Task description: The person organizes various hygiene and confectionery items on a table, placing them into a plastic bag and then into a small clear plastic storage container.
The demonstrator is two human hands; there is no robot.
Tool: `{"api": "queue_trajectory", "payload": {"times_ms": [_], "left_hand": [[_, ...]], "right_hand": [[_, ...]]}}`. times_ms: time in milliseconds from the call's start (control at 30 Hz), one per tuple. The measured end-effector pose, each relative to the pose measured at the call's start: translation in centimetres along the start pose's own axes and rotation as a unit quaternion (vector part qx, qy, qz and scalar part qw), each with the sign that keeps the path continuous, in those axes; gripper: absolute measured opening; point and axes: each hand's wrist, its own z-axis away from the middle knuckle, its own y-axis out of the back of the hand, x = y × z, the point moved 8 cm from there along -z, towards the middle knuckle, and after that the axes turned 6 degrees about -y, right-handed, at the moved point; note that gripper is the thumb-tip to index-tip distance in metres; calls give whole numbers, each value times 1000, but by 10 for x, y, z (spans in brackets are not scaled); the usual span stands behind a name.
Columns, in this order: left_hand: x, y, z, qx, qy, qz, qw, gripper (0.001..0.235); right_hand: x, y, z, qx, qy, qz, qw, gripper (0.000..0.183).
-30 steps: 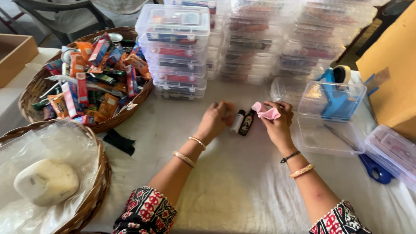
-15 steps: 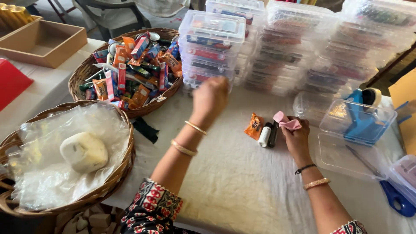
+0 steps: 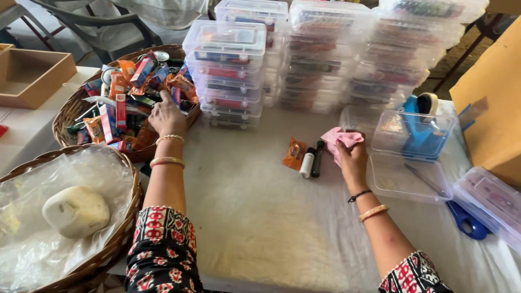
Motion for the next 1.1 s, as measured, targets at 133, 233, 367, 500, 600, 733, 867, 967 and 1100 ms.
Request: {"api": "queue_trajectory", "payload": {"times_ms": [133, 233, 367, 500, 600, 733, 867, 967, 1100], "left_hand": [[-7, 8, 7, 61, -12, 20, 998, 55], [4, 49, 31, 131, -35, 68, 988, 60], [37, 142, 93, 303, -148, 145, 930, 58], [95, 189, 149, 247, -287, 291, 878, 45], [153, 175, 188, 144, -427, 363, 816, 38], [218, 113, 225, -124, -474, 468, 736, 47], [239, 75, 225, -196, -471, 525, 681, 45], [230, 47, 204, -238, -391, 598, 658, 39], [202, 17, 184, -248, -305, 640, 660, 31]], "right_hand": [[21, -9, -3, -16, -17, 8, 1000, 33], [28, -8, -3, -14, -55, -9, 998, 31], [36, -6, -8, -12, -80, -252, 964, 28], [24, -2, -5, -9, -105, -351, 931, 24], [-52, 8, 18, 16, -58, -277, 959, 24], [-113, -17, 55, -95, 61, -166, 980, 19], [-151, -42, 84, -236, 204, -7, 950, 14], [-105, -57, 68, -408, -93, -61, 906, 21], [-89, -45, 48, -446, -41, -13, 894, 24]]}}
